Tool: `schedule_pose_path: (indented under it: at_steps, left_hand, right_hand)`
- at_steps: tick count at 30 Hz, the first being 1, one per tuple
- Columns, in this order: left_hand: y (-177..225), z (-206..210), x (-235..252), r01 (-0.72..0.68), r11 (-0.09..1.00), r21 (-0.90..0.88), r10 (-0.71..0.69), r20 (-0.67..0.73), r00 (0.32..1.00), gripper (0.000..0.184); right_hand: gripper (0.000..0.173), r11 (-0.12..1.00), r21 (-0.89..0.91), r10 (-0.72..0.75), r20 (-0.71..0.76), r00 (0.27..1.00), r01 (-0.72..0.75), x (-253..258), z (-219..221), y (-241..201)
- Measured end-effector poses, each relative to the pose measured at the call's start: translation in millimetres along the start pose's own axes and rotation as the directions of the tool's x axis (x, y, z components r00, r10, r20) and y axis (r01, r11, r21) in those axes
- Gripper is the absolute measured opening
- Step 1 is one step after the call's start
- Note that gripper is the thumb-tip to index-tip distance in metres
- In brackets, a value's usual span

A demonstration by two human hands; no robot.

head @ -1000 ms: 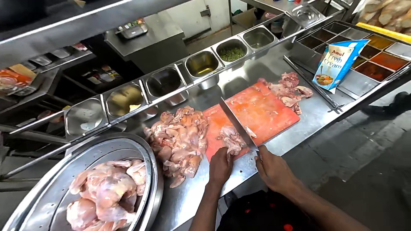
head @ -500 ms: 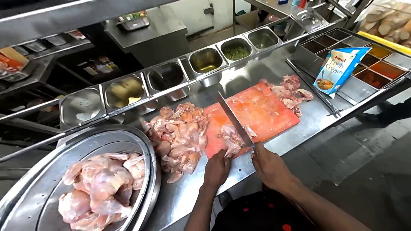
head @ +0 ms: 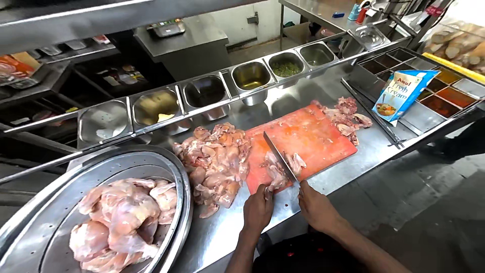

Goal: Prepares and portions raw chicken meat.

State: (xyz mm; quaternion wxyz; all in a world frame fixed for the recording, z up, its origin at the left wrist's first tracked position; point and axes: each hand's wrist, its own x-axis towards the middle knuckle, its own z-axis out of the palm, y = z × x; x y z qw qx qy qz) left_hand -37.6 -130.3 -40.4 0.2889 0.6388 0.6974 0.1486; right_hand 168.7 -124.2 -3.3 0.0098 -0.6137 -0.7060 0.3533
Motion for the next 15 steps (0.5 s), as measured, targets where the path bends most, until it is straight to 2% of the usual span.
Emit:
schedule_pose_path:
  at_steps: [3, 4, 5, 6, 7, 8, 10, 11, 12, 13, 14, 15]
  left_hand:
    - [-5, 3, 1, 0.004, 0.998, -0.057, -0.002, 0.034, 0.999, 0.048]
    - [-7, 3, 0, 0.003, 0.997, -0.071, 0.000, 0.048, 0.999, 0.047]
    - [-8, 4, 0, -0.001, 0.997, -0.083, 0.006, 0.055, 0.998, 0.046]
    - [-9, 5, 1, -0.016, 0.996, -0.083, 0.020, 0.044, 0.999, 0.044]
    - [-8, 5, 2, -0.020, 0.996, -0.088, 0.024, 0.043, 0.999, 0.042]
    - [-9, 6, 2, -0.027, 0.995, -0.094, 0.030, 0.033, 0.999, 0.042]
    - [-10, 5, 0, -0.022, 0.993, -0.120, 0.026, 0.033, 0.999, 0.041]
    - [-10, 4, 0, -0.014, 0.992, -0.126, 0.020, 0.045, 0.999, 0.042]
    - [-9, 3, -1, -0.011, 0.992, -0.126, 0.018, 0.052, 0.998, 0.042]
    - [-8, 3, 0, -0.011, 0.992, -0.124, 0.018, 0.055, 0.998, 0.043]
    - [-6, 1, 1, -0.005, 0.993, -0.115, 0.012, 0.062, 0.998, 0.045]
    - [-3, -3, 4, 0.008, 0.994, -0.108, 0.001, 0.080, 0.997, 0.047]
  right_hand:
    - [0.035, 1.000, -0.003, -0.004, -0.009, 1.000, 0.004, 1, -6, -4]
    - [0.035, 1.000, 0.001, -0.030, -0.052, 0.998, 0.031, -1, -13, -9]
    - [0.032, 0.995, -0.008, -0.096, -0.156, 0.983, 0.096, -6, -23, -14]
    - [0.030, 0.978, -0.028, -0.204, -0.335, 0.920, 0.207, -13, -35, -20]
    - [0.029, 0.941, -0.073, -0.315, -0.544, 0.778, 0.330, -20, -50, -30]
    - [0.031, 0.895, -0.107, -0.377, -0.702, 0.605, 0.433, -29, -68, -44]
    - [0.030, 0.769, -0.076, -0.353, -0.878, 0.323, 0.635, -46, -100, -71]
    - [0.025, 0.683, -0.056, -0.307, -0.927, 0.216, 0.728, -48, -106, -79]
    - [0.023, 0.640, -0.049, -0.269, -0.949, 0.164, 0.767, -44, -99, -79]
    - [0.022, 0.650, -0.011, -0.230, -0.956, 0.183, 0.760, -34, -80, -70]
    - [0.029, 0.751, 0.005, -0.233, -0.934, 0.272, 0.660, -21, -52, -55]
    - [0.036, 0.894, -0.071, -0.286, -0.851, 0.440, 0.443, -9, -26, -40]
